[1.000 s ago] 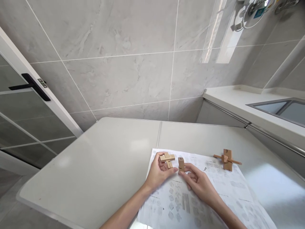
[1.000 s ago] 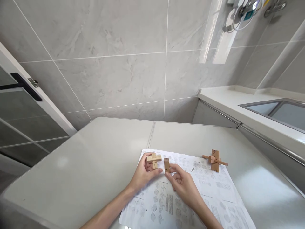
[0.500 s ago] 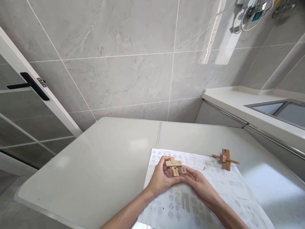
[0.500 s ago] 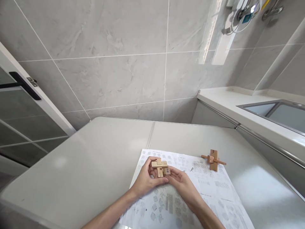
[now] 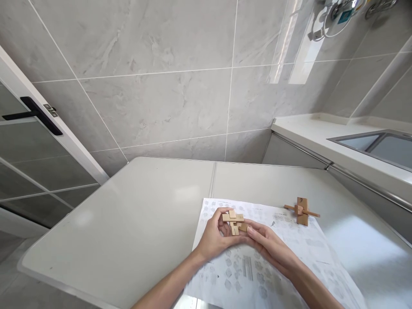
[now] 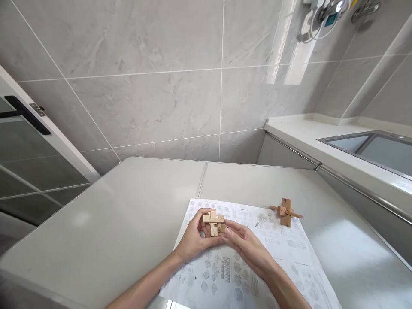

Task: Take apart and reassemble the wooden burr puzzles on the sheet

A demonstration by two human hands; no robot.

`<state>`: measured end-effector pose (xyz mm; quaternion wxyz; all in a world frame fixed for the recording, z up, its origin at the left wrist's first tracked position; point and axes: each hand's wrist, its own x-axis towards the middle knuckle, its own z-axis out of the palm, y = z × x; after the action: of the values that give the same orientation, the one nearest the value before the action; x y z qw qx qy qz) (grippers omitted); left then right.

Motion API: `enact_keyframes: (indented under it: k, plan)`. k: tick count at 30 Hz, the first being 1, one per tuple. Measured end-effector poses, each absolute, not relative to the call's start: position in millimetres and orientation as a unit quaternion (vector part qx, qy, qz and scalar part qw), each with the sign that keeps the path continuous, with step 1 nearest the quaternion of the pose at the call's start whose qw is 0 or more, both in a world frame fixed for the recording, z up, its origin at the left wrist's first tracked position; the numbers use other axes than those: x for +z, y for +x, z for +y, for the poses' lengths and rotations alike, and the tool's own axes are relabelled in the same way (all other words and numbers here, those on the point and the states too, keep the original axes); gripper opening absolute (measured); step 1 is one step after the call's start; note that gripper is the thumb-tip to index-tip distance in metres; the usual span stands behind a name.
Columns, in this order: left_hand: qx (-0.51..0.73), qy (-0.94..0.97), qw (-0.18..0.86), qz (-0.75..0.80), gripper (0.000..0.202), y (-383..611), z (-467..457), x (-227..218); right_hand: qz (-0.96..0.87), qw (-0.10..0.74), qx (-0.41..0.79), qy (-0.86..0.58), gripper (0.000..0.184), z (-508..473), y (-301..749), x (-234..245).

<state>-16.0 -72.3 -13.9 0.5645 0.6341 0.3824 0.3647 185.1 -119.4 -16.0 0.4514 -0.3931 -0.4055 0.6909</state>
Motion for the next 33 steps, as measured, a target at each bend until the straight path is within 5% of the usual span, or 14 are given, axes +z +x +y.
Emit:
enact_keyframes:
  k: [23,33]
  plan:
    - [0.327,0.757,0.455,0.338,0.067,-19,-71,-13,-0.46,0.445,0.649,-0.41,0.058,-122,179,-14]
    - [0.322,0.691,0.55,0.341,0.075,-20,-68,-12,-0.635,0.39,0.402,-0.532,0.046,-118,182,-35]
